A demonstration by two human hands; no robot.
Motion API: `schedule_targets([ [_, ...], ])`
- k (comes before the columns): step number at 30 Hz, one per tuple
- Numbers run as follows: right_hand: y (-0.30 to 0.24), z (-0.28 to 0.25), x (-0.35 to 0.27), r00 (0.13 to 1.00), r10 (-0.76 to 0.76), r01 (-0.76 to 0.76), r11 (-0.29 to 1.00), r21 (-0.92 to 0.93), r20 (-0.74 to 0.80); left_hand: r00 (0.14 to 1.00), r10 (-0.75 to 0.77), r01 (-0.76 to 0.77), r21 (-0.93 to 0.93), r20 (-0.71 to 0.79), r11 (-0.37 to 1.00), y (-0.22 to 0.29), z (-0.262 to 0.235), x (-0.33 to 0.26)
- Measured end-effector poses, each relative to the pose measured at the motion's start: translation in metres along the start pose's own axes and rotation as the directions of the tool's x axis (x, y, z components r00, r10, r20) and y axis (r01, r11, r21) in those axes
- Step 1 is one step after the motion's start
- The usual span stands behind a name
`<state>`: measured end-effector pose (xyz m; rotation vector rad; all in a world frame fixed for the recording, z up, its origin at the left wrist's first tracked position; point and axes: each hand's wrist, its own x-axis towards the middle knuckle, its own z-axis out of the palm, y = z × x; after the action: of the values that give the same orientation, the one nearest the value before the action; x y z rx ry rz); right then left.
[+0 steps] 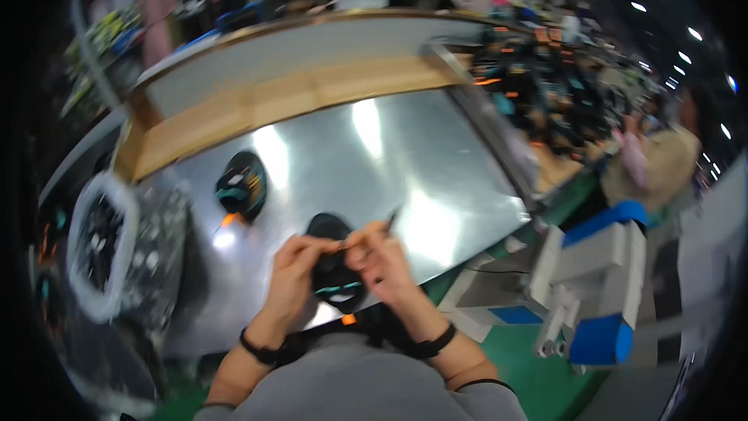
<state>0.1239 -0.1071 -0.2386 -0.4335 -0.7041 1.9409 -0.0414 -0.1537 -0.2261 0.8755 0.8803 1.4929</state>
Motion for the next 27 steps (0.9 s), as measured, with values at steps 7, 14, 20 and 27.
schedule_targets([
  [7, 0.001, -0.013, -0.019, 0.999, 0.032, -0.035, 0.996, -0.084, -0.037, 0.968, -0.244, 0.143, -0.654, -0.065, 0.742, 0.007, -0.094, -0.034],
  [14, -0.01, 0.033, 0.0, 0.967, -0.096, 0.144, 0.97, -0.196, 0.235, 0.944, -0.05, -0.11, 0.452, 0.327, 0.885, 0.044, -0.012, -0.015],
  [20, -0.035, 0.028, -0.016, 0.928, -0.313, 0.369, 0.694, -0.618, 0.202, 0.971, -0.161, 0.058, 0.484, 0.174, 0.873, 0.048, -0.018, -0.02],
  [27, -0.037, 0.048, -0.031, 0.747, -0.228, 0.633, -0.04, -0.773, 0.624, 0.958, -0.233, 0.128, 0.477, 0.166, 0.869, 0.07, 0.014, -0.037],
])
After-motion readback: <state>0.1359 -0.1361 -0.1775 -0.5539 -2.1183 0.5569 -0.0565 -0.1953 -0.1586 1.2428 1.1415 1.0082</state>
